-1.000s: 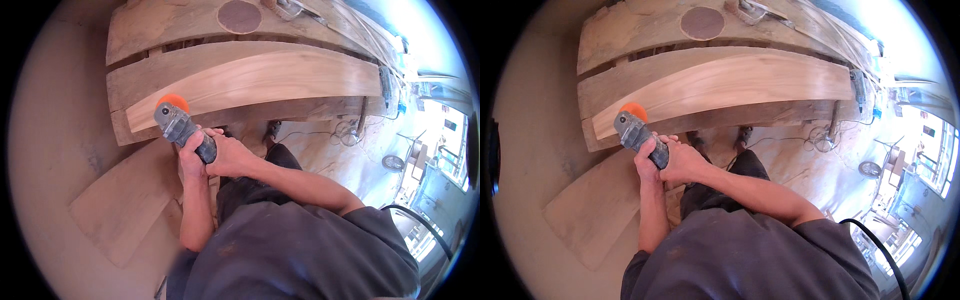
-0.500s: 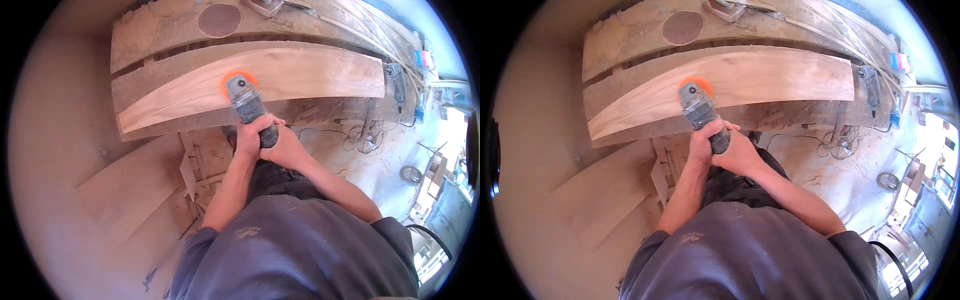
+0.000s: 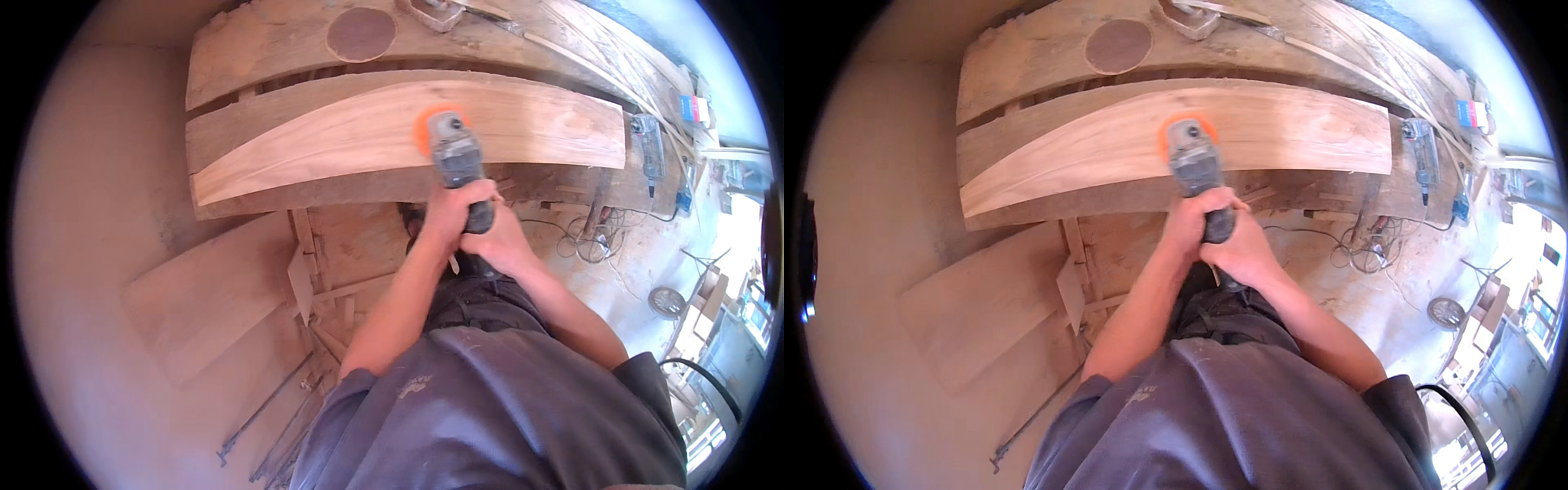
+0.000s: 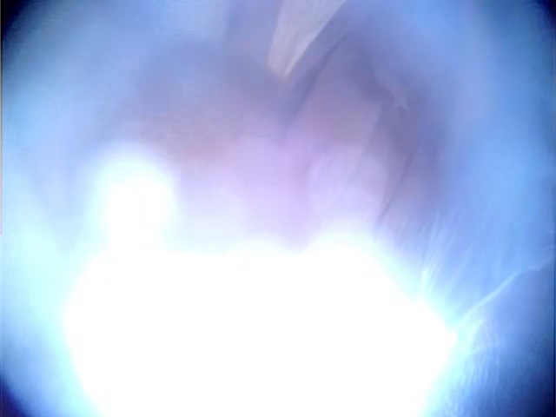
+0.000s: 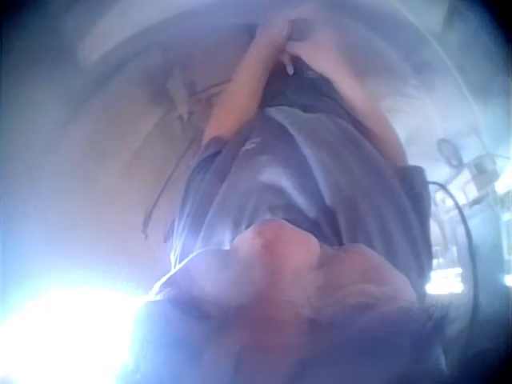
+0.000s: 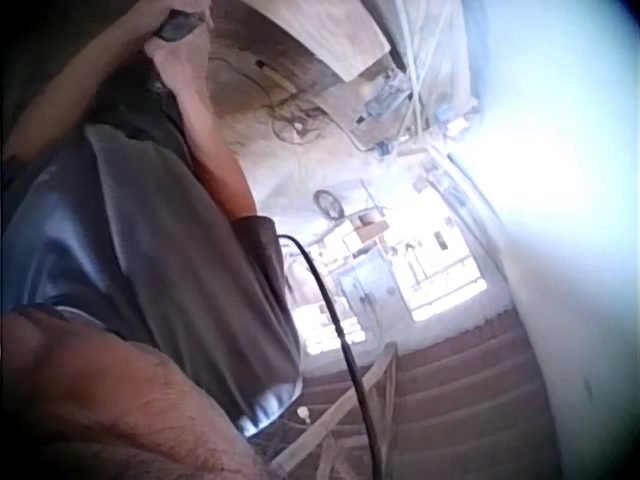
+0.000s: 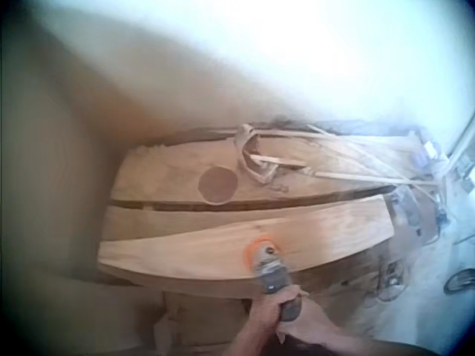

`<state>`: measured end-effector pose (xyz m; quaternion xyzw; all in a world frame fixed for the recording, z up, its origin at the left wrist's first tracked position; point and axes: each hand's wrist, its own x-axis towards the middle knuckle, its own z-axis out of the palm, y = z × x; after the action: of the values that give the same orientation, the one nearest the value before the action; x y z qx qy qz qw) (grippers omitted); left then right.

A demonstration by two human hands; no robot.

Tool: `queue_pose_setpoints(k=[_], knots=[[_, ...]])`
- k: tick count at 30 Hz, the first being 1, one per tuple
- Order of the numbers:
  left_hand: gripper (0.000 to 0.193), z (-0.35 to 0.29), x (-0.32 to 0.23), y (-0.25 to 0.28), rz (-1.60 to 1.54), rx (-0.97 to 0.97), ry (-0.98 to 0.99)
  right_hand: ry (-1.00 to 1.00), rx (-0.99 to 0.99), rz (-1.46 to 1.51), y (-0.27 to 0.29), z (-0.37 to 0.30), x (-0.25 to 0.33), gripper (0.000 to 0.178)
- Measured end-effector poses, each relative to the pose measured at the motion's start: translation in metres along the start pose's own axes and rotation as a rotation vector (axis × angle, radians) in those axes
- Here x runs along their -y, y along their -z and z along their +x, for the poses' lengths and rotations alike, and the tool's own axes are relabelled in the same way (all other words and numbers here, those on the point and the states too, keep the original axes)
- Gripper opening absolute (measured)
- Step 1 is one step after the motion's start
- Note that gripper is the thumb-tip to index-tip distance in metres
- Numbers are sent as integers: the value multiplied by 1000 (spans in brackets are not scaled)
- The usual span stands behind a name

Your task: The person sands a curved wooden plank with an angle grinder, then flips and inspects the plank. They place the plank on a workbench and use a hammer and chisel to chip away material along a marked line.

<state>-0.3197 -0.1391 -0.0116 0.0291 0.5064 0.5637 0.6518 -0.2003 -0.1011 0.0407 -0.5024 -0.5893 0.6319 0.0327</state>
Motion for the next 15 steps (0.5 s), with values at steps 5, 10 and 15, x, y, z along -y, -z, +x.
queue_pose_setpoints(k=[5, 10, 15], knots=[[27, -22, -21, 78, -170, -58, -95, -48, 126, -270, -66, 25, 18, 85], [24, -50, -67, 145, -451, -149, -178, 100, 335, -185, -135, 53, 65, 83], [25, -35, -60, 143, -331, -76, -163, 67, 244, -167, -130, 47, 62, 77]])
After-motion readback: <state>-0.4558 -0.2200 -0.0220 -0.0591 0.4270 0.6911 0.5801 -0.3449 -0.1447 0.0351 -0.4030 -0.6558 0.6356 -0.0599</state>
